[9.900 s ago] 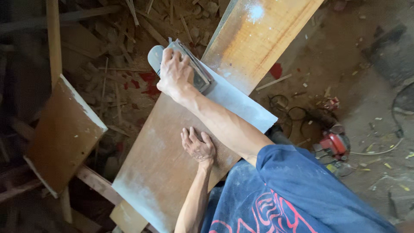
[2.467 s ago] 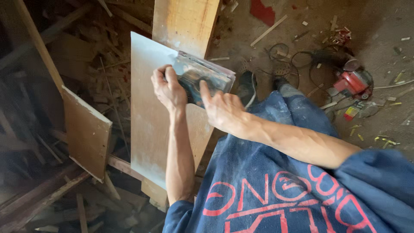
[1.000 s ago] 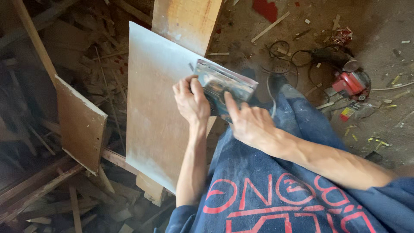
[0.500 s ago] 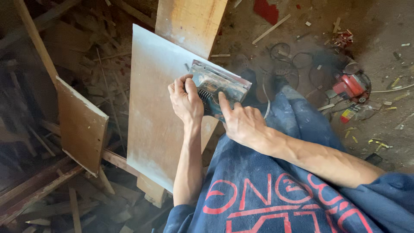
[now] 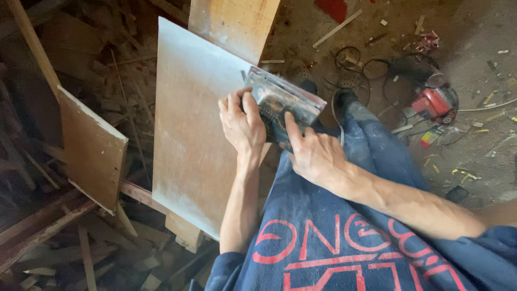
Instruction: The person uses an electric sander to smooth the surface of a rectangular wooden board resting on a workbench. The person moves the sander back and forth across the board, covering different areas to even out the surface.
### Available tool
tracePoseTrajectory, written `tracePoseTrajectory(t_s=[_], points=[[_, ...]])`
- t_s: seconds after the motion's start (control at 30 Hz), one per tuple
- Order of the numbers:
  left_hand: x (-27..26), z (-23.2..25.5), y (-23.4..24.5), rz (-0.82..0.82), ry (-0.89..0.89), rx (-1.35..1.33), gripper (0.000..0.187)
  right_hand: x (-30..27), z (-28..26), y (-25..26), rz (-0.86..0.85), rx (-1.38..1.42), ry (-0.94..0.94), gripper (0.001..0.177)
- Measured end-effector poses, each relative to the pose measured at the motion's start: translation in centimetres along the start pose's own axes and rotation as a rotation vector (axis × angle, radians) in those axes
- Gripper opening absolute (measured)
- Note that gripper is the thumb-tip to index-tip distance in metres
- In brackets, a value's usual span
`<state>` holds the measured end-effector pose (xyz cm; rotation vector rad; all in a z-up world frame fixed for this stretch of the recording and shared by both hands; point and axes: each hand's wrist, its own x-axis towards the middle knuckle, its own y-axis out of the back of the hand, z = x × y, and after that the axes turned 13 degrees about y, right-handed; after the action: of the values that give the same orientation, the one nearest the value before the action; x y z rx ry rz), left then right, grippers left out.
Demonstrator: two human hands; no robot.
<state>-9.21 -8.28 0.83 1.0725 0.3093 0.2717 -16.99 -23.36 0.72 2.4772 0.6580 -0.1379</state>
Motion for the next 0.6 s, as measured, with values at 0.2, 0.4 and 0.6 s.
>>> tracePoseTrajectory(t_s=[0.2, 0.4, 0.6], points=[[4.3, -1.5, 0.9, 0.037, -0.024, 0.025, 0.026, 3.9, -1.7, -0.3, -0.011, 0.025, 0.004, 0.084], [8.0, -2.0, 2.1, -0.012, 0.007, 0.006, 0.028, 7.1, -2.7, -0.3, -0.05, 0.115, 0.017, 0.087], [7.0, -1.6, 1.9, -0.012, -0.01, 0.025, 0.028, 6.1, -2.4, -0.6, -0.025, 0.066, 0.021, 0.09]])
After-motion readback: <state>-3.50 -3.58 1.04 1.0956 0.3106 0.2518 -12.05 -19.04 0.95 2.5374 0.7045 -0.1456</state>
